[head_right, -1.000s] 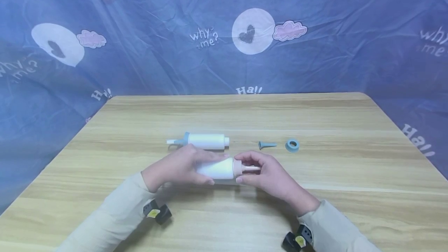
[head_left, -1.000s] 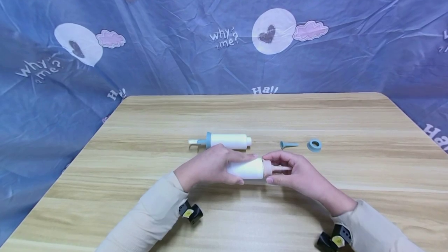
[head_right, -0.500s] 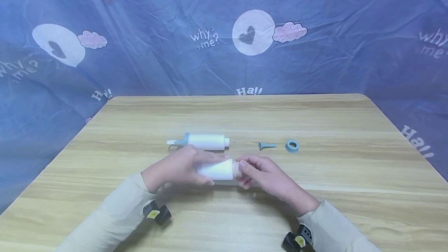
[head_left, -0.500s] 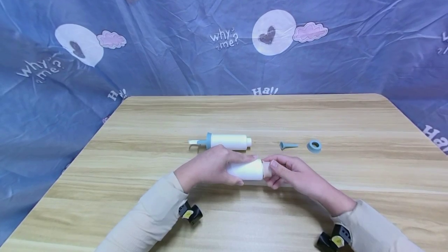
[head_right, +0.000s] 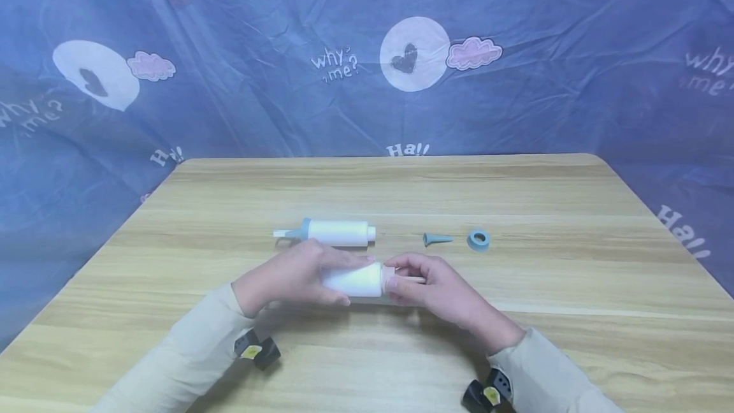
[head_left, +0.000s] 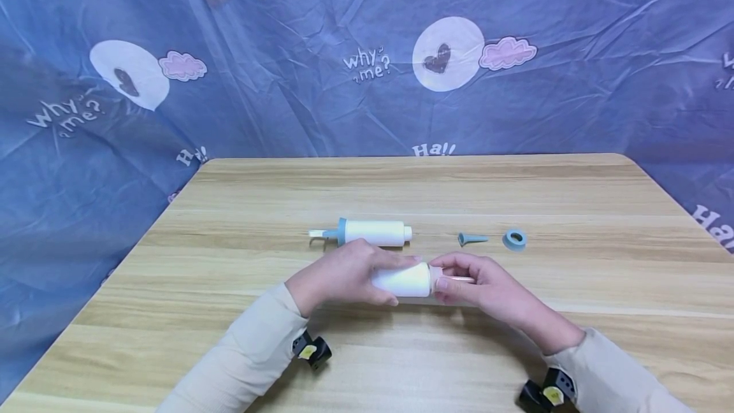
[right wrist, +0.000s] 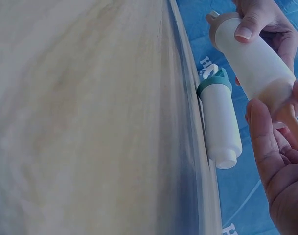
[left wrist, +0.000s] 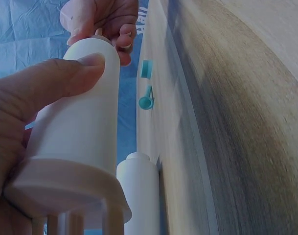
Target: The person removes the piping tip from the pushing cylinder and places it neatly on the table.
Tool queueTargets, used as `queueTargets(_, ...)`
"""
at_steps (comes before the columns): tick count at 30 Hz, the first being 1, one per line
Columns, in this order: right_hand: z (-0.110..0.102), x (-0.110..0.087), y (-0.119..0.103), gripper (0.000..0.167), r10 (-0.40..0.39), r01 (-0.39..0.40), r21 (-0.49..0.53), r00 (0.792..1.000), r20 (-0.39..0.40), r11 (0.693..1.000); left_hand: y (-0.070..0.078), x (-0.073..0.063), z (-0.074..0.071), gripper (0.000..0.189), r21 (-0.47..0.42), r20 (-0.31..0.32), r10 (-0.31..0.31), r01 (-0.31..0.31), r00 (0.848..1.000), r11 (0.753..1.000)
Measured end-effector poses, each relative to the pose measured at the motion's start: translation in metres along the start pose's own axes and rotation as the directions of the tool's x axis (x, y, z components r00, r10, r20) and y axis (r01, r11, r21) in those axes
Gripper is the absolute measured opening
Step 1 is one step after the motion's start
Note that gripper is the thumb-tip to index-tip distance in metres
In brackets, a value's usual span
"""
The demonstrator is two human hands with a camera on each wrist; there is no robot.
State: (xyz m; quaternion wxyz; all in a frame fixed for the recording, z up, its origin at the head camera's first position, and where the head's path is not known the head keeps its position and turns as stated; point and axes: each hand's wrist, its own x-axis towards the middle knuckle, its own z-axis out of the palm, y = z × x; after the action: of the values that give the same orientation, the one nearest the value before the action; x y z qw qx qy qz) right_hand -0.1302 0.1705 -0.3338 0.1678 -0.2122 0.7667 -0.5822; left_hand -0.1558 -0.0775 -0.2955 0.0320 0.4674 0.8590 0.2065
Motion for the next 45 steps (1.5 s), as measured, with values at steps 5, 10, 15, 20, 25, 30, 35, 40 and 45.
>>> queueTargets(5,0.0013,-0.0002,-0.0005,0.035,-0.028,0.023,-0.091,0.998,-0.049,0.996,-0.0012,-0.0003,0.0008,0.061,-0.012,0.003,-0.009,0.009,1.000,1.000)
queueTargets(10,0.0021,-0.0010,-0.0019,0.039,-0.028,0.021,-0.090,0.996,-0.081,0.996,-0.0049,-0.0010,0.0027,0.061,-0.021,-0.011,0.001,-0.001,1.000,1.000)
queueTargets(15,0.0018,-0.0020,-0.0032,0.042,-0.032,0.024,-0.076,0.994,-0.104,0.997,-0.0069,-0.0013,0.0037,0.061,-0.025,-0.018,-0.003,0.003,1.000,1.000)
queueTargets(20,0.0013,-0.0019,-0.0028,0.041,-0.043,0.035,-0.076,0.993,-0.110,0.996,-0.0060,-0.0015,0.0035,0.061,-0.035,-0.009,-0.011,0.010,1.000,0.999)
queueTargets(25,0.0010,-0.0025,-0.0032,0.044,-0.053,0.047,-0.065,0.994,-0.097,0.997,-0.0059,-0.0017,0.0034,0.061,-0.028,-0.018,0.000,0.000,1.000,1.000)
queueTargets(30,-0.0004,-0.0037,-0.0041,0.040,-0.036,0.034,-0.031,0.996,-0.076,0.999,-0.0062,-0.0020,0.0027,0.061,-0.014,-0.041,0.026,-0.027,0.999,1.000)
queueTargets(35,-0.0012,-0.0035,-0.0032,0.039,-0.015,0.016,0.042,1.000,-0.017,0.999,-0.0060,-0.0021,0.0027,0.061,0.005,-0.047,0.034,-0.033,0.998,0.999)
queueTargets(40,-0.0009,-0.0029,-0.0017,0.038,0.024,-0.024,0.065,1.000,-0.005,0.998,-0.0041,-0.0026,0.0026,0.061,0.003,-0.035,0.021,-0.020,0.999,1.000)
queueTargets(45,-0.0011,-0.0033,-0.0014,0.037,0.027,-0.026,0.046,0.999,-0.028,0.999,-0.0033,-0.0027,0.0027,0.061,-0.004,-0.033,0.018,-0.019,0.999,1.000)
